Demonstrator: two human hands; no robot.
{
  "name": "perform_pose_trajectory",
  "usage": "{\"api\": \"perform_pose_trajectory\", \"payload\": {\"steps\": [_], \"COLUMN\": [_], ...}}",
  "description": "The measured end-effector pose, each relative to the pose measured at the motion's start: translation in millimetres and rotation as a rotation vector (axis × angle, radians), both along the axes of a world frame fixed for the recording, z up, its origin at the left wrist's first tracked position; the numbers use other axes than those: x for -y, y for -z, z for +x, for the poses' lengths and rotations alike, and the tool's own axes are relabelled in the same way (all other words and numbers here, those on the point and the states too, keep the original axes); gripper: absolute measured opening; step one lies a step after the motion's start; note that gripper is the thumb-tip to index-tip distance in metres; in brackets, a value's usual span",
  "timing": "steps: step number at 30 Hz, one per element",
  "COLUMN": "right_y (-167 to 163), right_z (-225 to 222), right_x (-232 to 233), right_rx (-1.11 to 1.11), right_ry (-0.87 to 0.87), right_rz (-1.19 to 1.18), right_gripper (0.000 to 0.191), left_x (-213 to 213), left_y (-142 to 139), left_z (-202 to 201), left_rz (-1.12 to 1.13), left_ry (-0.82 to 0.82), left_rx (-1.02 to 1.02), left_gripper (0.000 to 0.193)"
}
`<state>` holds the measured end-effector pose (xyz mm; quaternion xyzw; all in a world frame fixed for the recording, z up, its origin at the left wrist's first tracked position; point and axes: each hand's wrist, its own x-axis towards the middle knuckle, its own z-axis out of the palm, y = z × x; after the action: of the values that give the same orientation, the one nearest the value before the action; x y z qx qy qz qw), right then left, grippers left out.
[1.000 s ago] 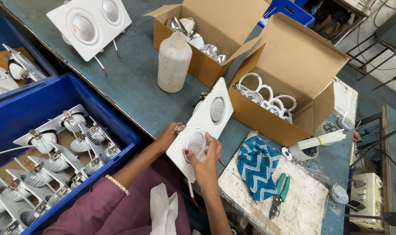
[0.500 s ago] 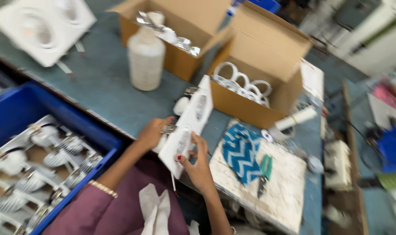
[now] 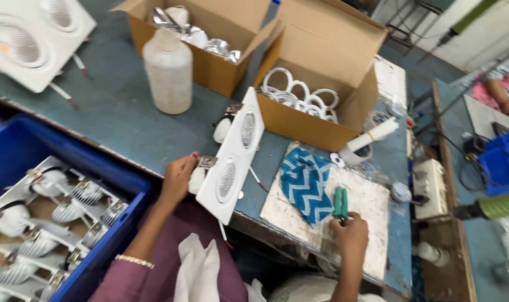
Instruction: The person assembles a dual recessed light fixture by inserting a blue cloth into the housing, placing a metal reflector and a clear lens into each socket, and securing them with white plastic rings. The person uses a cloth to wipe the lens surfaces and places the completed unit into a blue bin.
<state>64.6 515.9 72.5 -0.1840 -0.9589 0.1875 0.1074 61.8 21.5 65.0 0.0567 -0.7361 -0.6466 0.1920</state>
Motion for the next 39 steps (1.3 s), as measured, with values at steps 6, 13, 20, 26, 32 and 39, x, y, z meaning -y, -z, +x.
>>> {"api": "perform_pose_trajectory", "payload": {"steps": [6,13,20,26,32,39], "right_y": [26.9,-55.2,-72.5,-38.1,2.7,15.5], "right_z": [-40.8,-4.9,35.3,66.2,75.6,81.8], "right_x": [-43.8,52.4,225.6,265.6,242.9,247.5], "right_rx": [-0.174,-0.437,-0.076,-0.262,-0.475,-0.094], "right_ry": [0.017,-0.237,-0.885,-0.577,-0.592,-0.499], "right_rz": [-0.202,-1.374,-1.217,-1.336,-1.409,-1.404], "right_gripper": [0.027,0.033,0.025,0.028,0.023,0.030], "left_x": [-1.8,-3.7,-2.4,1.1,0.5,-0.8], "left_y": [-7.6,-11.3,-13.3,-13.0,-9.6,-5.9], "left_z": [-1.9,-6.5,-9.6,-13.3,-16.8,-17.4], "left_rz": [-0.023,-0.006,-0.033,-0.034,-0.036,-0.043], "left_ry": [-0.031,-0.029,-0.004,0.028,0.022,-0.019], "left_rx": [0.043,0.035,0.048,0.017,0.012,0.031], "left_gripper": [0.044,0.045,0.047,0.047,0.047,0.045]}}
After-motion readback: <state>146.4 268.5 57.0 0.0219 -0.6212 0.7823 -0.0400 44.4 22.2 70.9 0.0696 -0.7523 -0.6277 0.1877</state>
